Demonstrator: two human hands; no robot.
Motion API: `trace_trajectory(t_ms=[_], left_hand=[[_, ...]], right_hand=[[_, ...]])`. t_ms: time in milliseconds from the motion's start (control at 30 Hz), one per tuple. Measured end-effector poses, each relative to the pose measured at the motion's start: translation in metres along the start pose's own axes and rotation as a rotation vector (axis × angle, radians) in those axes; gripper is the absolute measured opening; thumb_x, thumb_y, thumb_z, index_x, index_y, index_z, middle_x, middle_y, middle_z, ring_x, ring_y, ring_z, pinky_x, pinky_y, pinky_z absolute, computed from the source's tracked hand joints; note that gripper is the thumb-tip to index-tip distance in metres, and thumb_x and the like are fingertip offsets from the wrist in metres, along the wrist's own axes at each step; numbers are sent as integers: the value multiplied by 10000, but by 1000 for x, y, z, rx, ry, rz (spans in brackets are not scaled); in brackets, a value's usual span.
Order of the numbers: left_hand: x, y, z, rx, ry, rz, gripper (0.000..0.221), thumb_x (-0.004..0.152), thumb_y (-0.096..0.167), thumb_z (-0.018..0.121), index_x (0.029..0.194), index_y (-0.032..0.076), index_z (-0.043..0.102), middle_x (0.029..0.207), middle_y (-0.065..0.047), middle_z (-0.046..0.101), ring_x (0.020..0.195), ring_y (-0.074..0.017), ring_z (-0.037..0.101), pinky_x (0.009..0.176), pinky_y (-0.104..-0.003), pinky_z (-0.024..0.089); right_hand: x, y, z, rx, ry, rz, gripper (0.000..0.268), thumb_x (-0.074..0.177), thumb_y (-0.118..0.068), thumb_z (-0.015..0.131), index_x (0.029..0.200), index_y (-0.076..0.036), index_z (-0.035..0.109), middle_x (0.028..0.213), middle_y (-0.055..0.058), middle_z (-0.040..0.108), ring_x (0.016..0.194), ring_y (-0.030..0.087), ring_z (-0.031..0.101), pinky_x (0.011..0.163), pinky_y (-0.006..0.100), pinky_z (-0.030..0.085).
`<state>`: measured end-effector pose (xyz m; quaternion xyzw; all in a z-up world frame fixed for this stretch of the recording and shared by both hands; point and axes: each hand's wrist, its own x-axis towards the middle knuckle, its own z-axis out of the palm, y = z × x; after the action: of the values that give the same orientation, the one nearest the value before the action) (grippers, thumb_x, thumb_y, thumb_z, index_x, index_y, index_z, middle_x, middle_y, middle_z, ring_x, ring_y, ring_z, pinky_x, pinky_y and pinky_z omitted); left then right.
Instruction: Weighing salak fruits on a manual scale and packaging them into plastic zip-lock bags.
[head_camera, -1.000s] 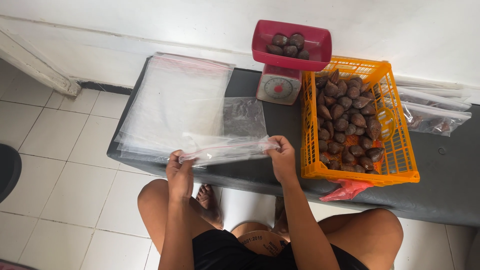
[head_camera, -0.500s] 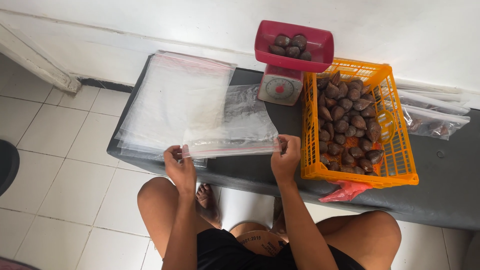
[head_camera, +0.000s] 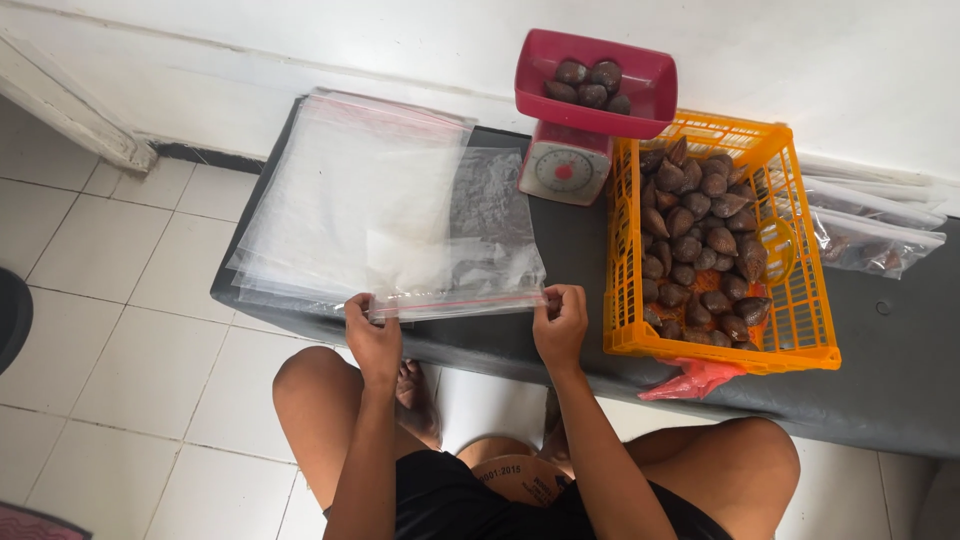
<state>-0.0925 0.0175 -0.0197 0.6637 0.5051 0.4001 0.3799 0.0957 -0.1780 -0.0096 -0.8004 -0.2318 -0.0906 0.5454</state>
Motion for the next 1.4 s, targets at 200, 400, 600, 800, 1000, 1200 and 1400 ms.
trace_trajectory(t_ms=[200, 400, 600, 800, 1000, 1200, 1400], left_hand=[[-31, 37, -32, -110, -32, 212, 350, 990, -45, 547, 1333, -39, 617, 1076, -265, 632, 861, -378, 689, 669, -432, 593], [-25, 27, -16, -569, -3, -187, 249, 902, -56, 562, 1086, 32, 704, 505, -129, 529, 393, -157, 496, 436, -268, 441], [-29, 37, -31, -681, -281, -380, 150, 912, -41, 686, 1048, -48, 750, 931, -216, 714, 831, -236, 724, 798, -379, 655], [16, -84, -15, -644, -263, -369, 240, 894, 115, 640, 668, 35, 652, 557, -54, 478, 497, -106, 489, 506, -265, 445], [6, 9, -46, -730, -539, -157, 214, 779, -29, 639, 993, -31, 659, 839, -25, 458, 816, -146, 479, 735, -266, 427], [-3, 17, -41, -509, -418, -63, 213, 876, -103, 673, 1050, 17, 646, 908, -43, 580, 898, -127, 550, 818, -301, 493], [-5, 65, -39, -175, 83, 148, 247, 887, -71, 673, 1105, 44, 683, 1004, -117, 664, 874, -246, 701, 767, -338, 577]], right_hand=[[-10, -16, -14, 76, 5, 90, 172, 894, 107, 622, 993, -13, 696, 996, 99, 634, 668, 194, 688, 554, 319, 577], [-19, -19, -13, 326, 49, 423, 191, 926, 91, 613, 1083, 47, 713, 826, 181, 694, 596, 218, 700, 519, 298, 601], [-13, -27, -16, 433, -20, 438, 212, 947, 73, 618, 1151, 58, 672, 950, 224, 729, 765, 207, 723, 678, 341, 635], [5, 59, -6, 499, -122, 447, 136, 979, -24, 604, 994, -129, 517, 753, 3, 610, 666, 58, 566, 576, 209, 490], [24, 7, -36, 1189, -328, 520, 407, 832, 49, 619, 1176, -88, 448, 873, 25, 506, 803, 110, 564, 706, 240, 469], [20, -20, -38, 713, -348, 372, 523, 779, 193, 569, 1258, -12, 532, 892, 14, 425, 817, 105, 511, 763, 241, 534], [24, -53, -34, 68, 80, -13, 286, 828, 115, 638, 1027, -89, 661, 937, 32, 541, 753, 160, 598, 682, 291, 553]])
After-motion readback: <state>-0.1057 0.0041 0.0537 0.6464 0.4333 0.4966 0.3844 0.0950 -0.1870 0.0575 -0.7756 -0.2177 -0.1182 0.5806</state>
